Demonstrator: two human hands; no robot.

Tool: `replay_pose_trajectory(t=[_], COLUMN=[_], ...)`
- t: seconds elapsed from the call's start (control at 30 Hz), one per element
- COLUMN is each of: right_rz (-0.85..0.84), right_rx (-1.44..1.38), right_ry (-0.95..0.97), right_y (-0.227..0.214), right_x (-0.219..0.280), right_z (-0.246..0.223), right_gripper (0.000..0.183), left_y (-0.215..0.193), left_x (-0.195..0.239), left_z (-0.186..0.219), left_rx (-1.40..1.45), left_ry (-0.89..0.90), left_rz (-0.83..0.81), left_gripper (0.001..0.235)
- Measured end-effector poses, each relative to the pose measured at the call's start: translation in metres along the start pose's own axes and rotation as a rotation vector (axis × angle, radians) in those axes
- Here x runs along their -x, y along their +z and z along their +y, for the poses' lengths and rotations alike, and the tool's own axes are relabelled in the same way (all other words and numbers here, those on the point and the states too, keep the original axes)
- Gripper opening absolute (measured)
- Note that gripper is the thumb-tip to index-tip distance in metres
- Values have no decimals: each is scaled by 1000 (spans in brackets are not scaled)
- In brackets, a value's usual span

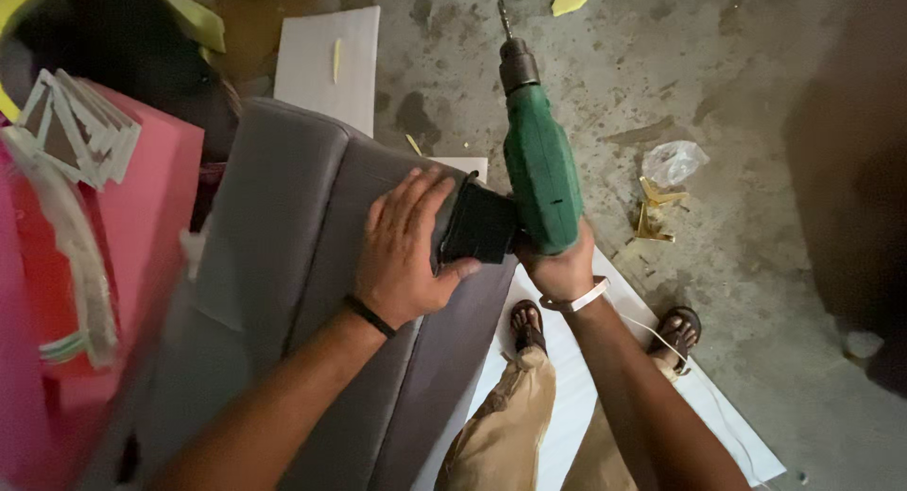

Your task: The person uses a corded drill to remove metal brackets from a gray upholstered furniture piece, then attaches black plastic feet to the underside. The person works on multiple corners of the furniture while kneeling on the floor.

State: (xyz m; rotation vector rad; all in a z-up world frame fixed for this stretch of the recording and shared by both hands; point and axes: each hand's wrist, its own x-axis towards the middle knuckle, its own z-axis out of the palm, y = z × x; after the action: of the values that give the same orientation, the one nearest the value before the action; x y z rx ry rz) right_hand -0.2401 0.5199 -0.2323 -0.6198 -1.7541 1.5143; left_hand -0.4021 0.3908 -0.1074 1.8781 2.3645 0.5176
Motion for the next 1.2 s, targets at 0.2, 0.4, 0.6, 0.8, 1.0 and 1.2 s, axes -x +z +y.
replay_pose_trajectory(t=[0.2, 0.4, 0.6, 0.8, 1.0, 1.2], right_rz=[5, 74, 91, 161, -39, -450], right_rx=[-79, -156, -136, 226, 493, 276], right_ry=[109, 96, 206, 129, 119, 142], right_y=[3, 2, -21, -25, 8, 55], right_x=[2, 4, 9, -6, -22, -28], right_z=[2, 0, -43, -140, -223, -236], right_gripper=[41, 43, 40, 41, 43, 56], left_y=[0, -2, 9, 4, -30, -91], left_x=[-1, 1, 8, 12, 58, 106], left_z=[-1, -4, -20, -1, 69, 19], left_rx=[-1, 75, 195, 981, 784, 967], left_ry=[17, 24, 4, -520, -477, -901], left_rz=[27, 72, 151, 244, 427, 523], left_gripper=[90, 74, 65, 76, 86, 62])
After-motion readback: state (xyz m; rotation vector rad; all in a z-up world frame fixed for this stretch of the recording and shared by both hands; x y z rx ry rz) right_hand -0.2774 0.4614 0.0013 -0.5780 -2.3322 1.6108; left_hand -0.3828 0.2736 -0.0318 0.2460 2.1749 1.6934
